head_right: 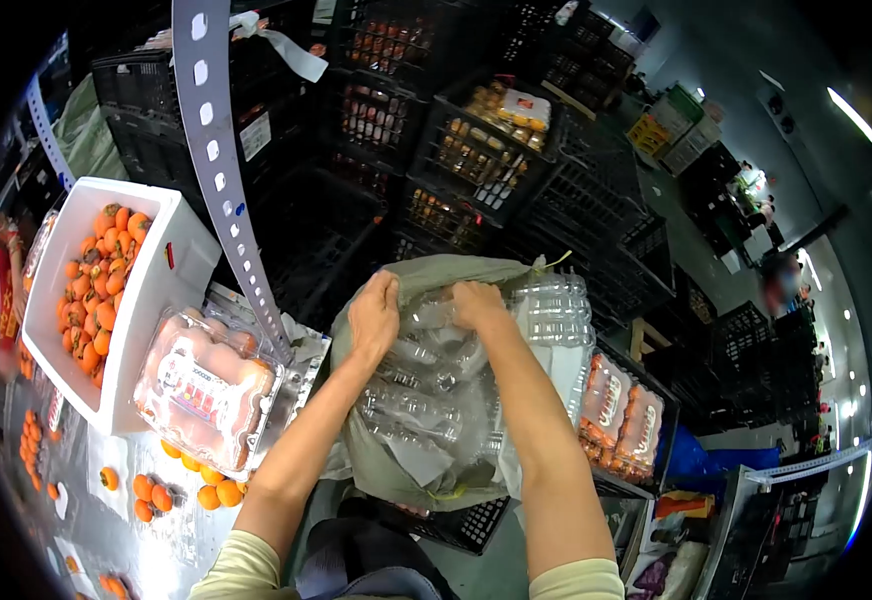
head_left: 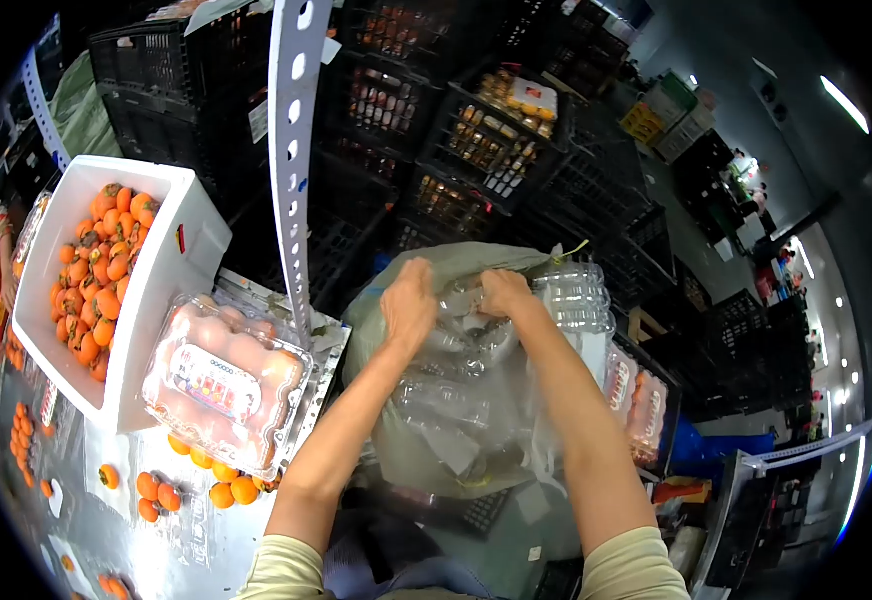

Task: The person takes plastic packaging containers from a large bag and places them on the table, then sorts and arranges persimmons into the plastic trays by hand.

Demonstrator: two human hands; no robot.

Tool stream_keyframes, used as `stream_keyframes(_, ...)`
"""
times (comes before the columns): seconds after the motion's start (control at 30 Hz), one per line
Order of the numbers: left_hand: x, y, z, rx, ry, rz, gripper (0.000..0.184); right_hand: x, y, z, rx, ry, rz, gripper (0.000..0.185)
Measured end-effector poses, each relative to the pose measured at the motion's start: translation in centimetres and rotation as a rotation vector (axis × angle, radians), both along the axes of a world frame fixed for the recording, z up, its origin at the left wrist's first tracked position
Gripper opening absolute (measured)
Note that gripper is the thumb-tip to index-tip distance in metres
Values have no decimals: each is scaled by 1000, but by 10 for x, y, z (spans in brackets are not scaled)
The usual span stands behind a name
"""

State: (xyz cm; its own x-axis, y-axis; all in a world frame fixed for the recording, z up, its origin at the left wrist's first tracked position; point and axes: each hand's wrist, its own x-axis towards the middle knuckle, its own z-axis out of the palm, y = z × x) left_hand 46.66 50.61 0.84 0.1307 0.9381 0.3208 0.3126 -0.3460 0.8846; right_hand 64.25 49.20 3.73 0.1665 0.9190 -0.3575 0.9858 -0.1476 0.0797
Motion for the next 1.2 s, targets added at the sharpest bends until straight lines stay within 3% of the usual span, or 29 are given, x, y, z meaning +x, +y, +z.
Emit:
stream_keyframes(0.13,-6,-1,-3,23,-30,24,11,-2,1,-1,34,69,13,49)
stream_keyframes(0.27,-4,-10,5,40,-53,-16,12,-2,-8,-45,22,-166,74,39)
stream_keyframes(0.37,-11,-13,6,102,55,-72,12,8,-6,-92,387,-205,137,34)
stream_keyframes(0.47,-28,-4,9,106,207,-172,12,8,-8,-27,96,30,48,35)
stream_keyframes(0.53,-31,0,8,197,207,-215,15,9,-21,-10,70,23,40,41)
stream_keyframes(0.67,-37,-18,27,142,231,-269,30,23,-49,-1,309,79,11,54)
stream_keyframes(0.77,-50,-43,35,142,121,-239,32,12,-75,38,275,-50,21,62)
stream_keyframes(0.87,-65,-75,43,77,-146,-162,26,5,-115,83,542,-118,131,51)
stream_keyframes(0.93,-75,-107,45,145,-288,-10,21,-1,-166,124,894,137,244,33)
stream_keyframes(1.0,-109,-129,7,73,-428,66,14,-6,-226,157,1025,98,198,33)
stream_keyframes(1.07,-122,-172,-13,237,-372,157,8,17,-272,141,1382,349,244,27)
stream_keyframes(1.13,-137,-220,-46,140,-354,214,4,33,-332,111,1613,275,201,17)
stream_keyframes(1.17,-150,-247,-69,30,-303,212,3,30,-355,91,1733,479,242,15)
stream_keyframes(1.2,-159,-274,-89,-78,-256,224,3,44,-385,71,1683,448,339,15)
